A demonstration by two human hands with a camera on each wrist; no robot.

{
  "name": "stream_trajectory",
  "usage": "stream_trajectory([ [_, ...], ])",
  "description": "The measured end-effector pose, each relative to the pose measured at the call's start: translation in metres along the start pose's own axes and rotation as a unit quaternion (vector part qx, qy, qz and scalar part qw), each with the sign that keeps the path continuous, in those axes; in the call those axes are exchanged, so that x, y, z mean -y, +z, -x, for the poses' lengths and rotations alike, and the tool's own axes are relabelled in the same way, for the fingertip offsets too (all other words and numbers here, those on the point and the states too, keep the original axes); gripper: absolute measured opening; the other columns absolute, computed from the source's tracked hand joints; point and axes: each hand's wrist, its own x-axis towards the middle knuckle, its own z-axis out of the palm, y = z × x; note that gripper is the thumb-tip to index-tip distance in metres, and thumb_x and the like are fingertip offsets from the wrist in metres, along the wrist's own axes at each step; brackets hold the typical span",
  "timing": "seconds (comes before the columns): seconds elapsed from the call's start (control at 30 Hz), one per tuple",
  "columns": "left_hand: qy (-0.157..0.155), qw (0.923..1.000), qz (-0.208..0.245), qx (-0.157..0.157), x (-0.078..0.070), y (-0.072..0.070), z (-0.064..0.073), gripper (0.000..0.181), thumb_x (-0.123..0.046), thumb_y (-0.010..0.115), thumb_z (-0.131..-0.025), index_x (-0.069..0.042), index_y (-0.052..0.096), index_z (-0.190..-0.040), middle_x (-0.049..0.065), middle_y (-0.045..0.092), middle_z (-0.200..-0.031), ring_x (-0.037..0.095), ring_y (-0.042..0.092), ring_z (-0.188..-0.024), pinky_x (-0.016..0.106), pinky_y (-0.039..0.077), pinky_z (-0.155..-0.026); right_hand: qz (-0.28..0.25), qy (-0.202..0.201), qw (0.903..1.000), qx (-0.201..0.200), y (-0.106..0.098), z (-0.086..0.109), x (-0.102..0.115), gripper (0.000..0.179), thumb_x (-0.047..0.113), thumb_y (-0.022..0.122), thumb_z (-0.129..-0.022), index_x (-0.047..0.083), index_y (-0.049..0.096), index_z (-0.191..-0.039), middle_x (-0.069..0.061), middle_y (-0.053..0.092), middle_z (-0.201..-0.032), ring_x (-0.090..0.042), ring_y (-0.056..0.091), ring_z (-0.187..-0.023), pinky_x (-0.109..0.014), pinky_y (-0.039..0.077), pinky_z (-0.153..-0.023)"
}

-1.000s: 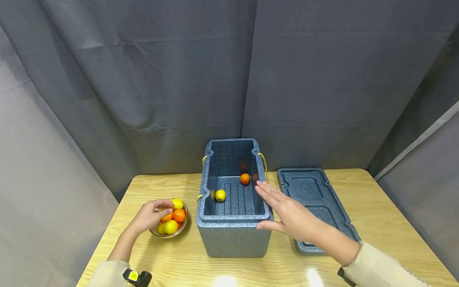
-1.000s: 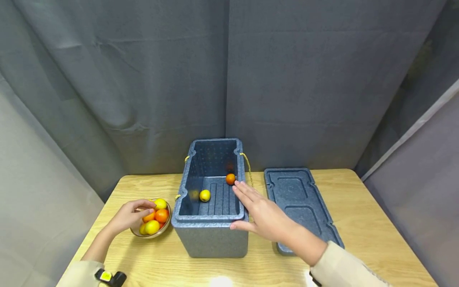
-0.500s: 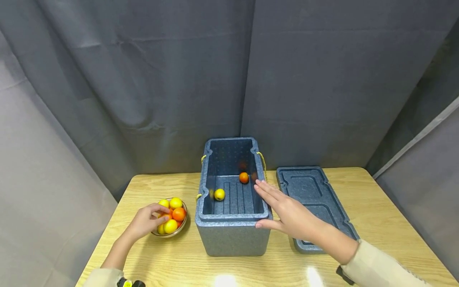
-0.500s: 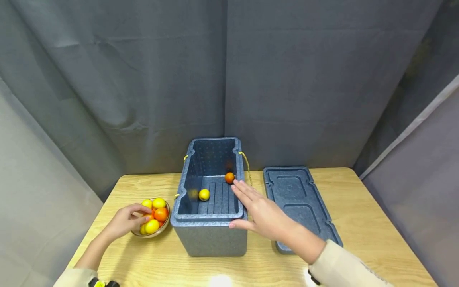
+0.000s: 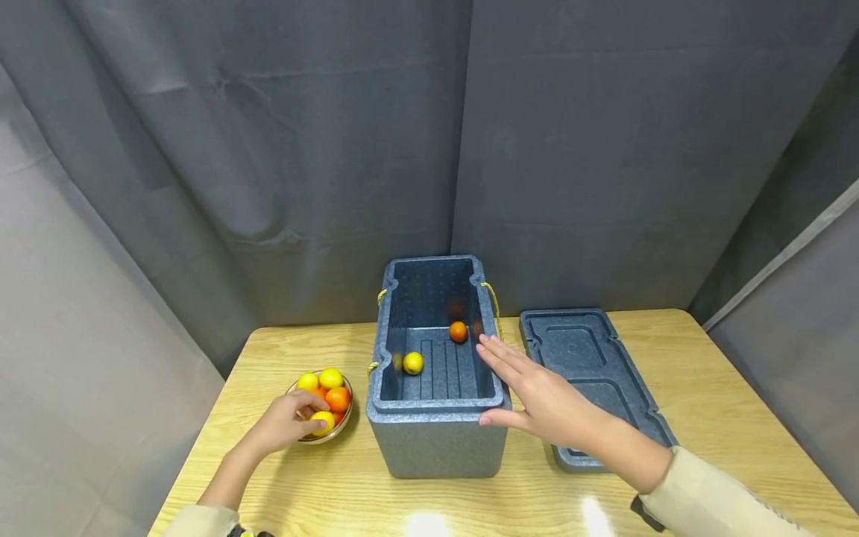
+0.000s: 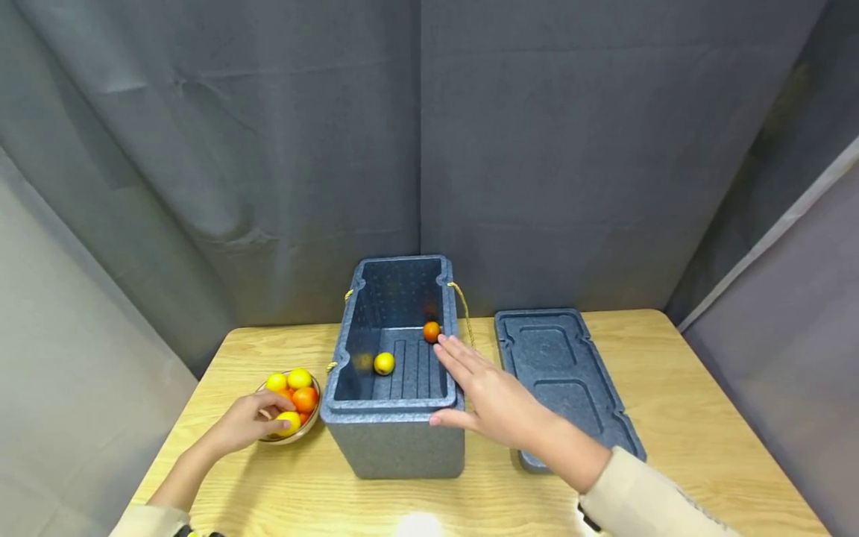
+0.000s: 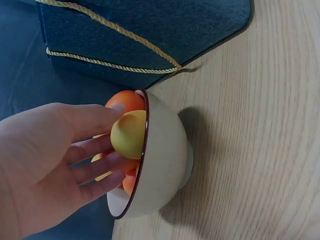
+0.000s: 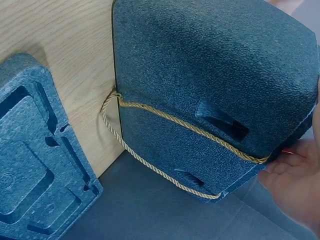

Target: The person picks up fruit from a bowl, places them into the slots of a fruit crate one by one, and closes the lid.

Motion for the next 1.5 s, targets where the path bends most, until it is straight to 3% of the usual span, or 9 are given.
stream_trajectory([
  [0.2,0.009,0.9994,-0.029,-0.013,0.0,0.004,-0.001,0.024,-0.012,0.077,-0.078,-0.007,0.069,-0.1,0.003,0.068,-0.096,0.015,0.058,-0.086,0.026,0.051,-0.072,-0.003,0.005,1.0,0.004,-0.001,0.0,0.0,0.09,0.06,0.061,-0.082,0.012,0.03,-0.151,-0.007,0.028,-0.159,-0.029,0.032,-0.145,-0.046,0.044,-0.105],
  [0.4,0.024,0.9994,-0.025,-0.002,-0.002,0.003,-0.003,0.029,-0.004,0.079,-0.074,-0.001,0.068,-0.101,0.01,0.069,-0.1,0.024,0.064,-0.091,0.037,0.057,-0.078,-0.003,0.01,0.9999,0.005,-0.002,0.0,-0.001,0.09,0.06,0.062,-0.082,0.012,0.03,-0.151,-0.007,0.028,-0.159,-0.029,0.032,-0.145,-0.047,0.045,-0.105],
  [0.73,0.043,0.9951,-0.087,-0.019,-0.005,0.008,-0.005,0.029,-0.006,0.082,-0.071,-0.003,0.068,-0.096,0.005,0.066,-0.093,0.016,0.058,-0.086,0.03,0.053,-0.074,-0.007,0.016,0.9998,0.003,0.002,0.002,-0.002,0.09,0.061,0.061,-0.082,0.013,0.031,-0.151,-0.005,0.027,-0.16,-0.029,0.032,-0.145,-0.047,0.044,-0.106],
  [0.97,0.022,0.9989,-0.039,-0.01,-0.002,0.003,0.001,0.026,-0.008,0.079,-0.075,-0.002,0.069,-0.099,0.009,0.07,-0.099,0.023,0.065,-0.091,0.037,0.057,-0.077,-0.006,0.016,0.9998,0.008,0.005,0.002,-0.002,0.089,0.064,0.057,-0.083,0.014,0.03,-0.151,-0.004,0.027,-0.16,-0.028,0.031,-0.146,-0.047,0.043,-0.106],
  [1.13,0.015,0.9998,0.009,0.007,0.002,-0.003,0.004,0.03,-0.014,0.077,-0.079,-0.002,0.068,-0.105,0.013,0.071,-0.103,0.025,0.067,-0.093,0.029,0.057,-0.076,-0.003,0.014,0.9999,0.006,0.004,0.002,-0.002,0.089,0.065,0.057,-0.082,0.014,0.031,-0.151,-0.004,0.027,-0.16,-0.027,0.032,-0.146,-0.046,0.043,-0.106],
  [1.5,-0.011,0.9987,0.045,0.022,0.002,-0.015,0.003,0.033,-0.02,0.075,-0.081,-0.004,0.067,-0.109,0.017,0.068,-0.108,0.023,0.066,-0.092,0.023,0.054,-0.073,-0.003,-0.002,1.0,-0.007,0.003,0.0,-0.002,0.088,0.059,0.062,-0.083,0.012,0.031,-0.151,-0.006,0.029,-0.159,-0.028,0.033,-0.145,-0.045,0.045,-0.105],
])
